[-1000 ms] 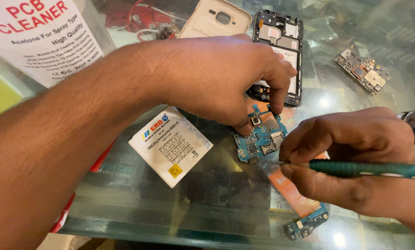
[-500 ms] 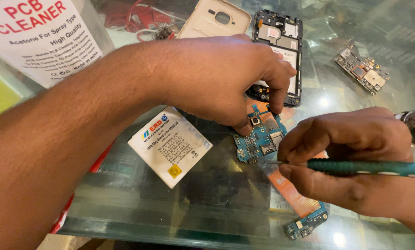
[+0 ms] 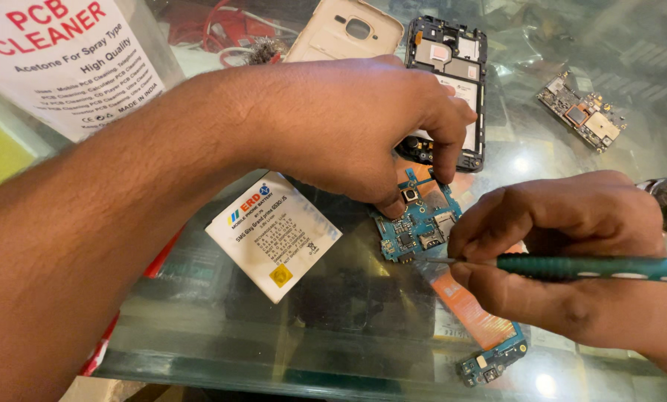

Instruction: The person disassembles a smartphone on a glass counter. They remove the back cover, disconnect ribbon cables, and lift out the motherboard and battery using a screwdriver and their hands. The components are placed on the counter.

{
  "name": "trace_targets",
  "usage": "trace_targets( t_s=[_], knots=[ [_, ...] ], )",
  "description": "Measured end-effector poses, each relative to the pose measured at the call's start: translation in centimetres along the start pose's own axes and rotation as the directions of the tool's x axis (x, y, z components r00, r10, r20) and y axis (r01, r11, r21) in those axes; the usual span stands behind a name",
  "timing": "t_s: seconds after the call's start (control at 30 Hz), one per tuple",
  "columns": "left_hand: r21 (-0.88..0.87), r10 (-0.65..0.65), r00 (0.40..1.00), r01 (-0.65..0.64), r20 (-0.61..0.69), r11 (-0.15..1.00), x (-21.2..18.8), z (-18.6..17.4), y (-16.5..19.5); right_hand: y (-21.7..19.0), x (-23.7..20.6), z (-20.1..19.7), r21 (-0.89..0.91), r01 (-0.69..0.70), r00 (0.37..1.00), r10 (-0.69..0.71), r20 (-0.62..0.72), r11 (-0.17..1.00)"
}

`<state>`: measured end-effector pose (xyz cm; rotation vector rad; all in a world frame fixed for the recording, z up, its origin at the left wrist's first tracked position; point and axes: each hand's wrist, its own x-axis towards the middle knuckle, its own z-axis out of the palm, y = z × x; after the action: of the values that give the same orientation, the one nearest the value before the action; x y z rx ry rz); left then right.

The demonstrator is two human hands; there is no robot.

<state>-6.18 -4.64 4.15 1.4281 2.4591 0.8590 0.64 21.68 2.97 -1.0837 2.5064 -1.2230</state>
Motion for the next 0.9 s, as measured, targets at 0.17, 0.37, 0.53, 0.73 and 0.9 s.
trace_targets(
  t_s=[0.17, 0.37, 0.53, 0.73, 0.9],
  knots=[
    [0.012, 0.024, 1.000, -0.024, -0.011, 1.000, 0.10, 0.03, 0.01, 0.04, 0.05, 0.18, 0.059, 0.023, 1.000, -0.023, -0.014, 0.998],
    [-0.002, -0.016, 1.000, 0.016, 0.006, 1.000, 0.10, 0.02, 0.03, -0.37, 0.31, 0.21, 0.043, 0.058, 0.998, -0.057, -0.029, 0.997],
    [0.013, 0.017, 1.000, -0.017, -0.011, 1.000, 0.10, 0.15, -0.12, -0.37, 0.01, 0.27, 0.044, 0.001, 1.000, 0.001, -0.027, 0.999],
    [0.001, 0.016, 1.000, -0.016, -0.017, 1.000, 0.07, 0.18, -0.15, 0.14, -0.20, 0.12, -0.027, -0.012, 1.000, 0.011, -0.023, 1.000],
    [0.015, -0.042, 0.999, 0.042, -0.003, 0.999, 0.08, 0.17, 0.04, -0.06, -0.02, 0.16, -0.011, 0.003, 1.000, -0.003, -0.029, 1.000]
  ],
)
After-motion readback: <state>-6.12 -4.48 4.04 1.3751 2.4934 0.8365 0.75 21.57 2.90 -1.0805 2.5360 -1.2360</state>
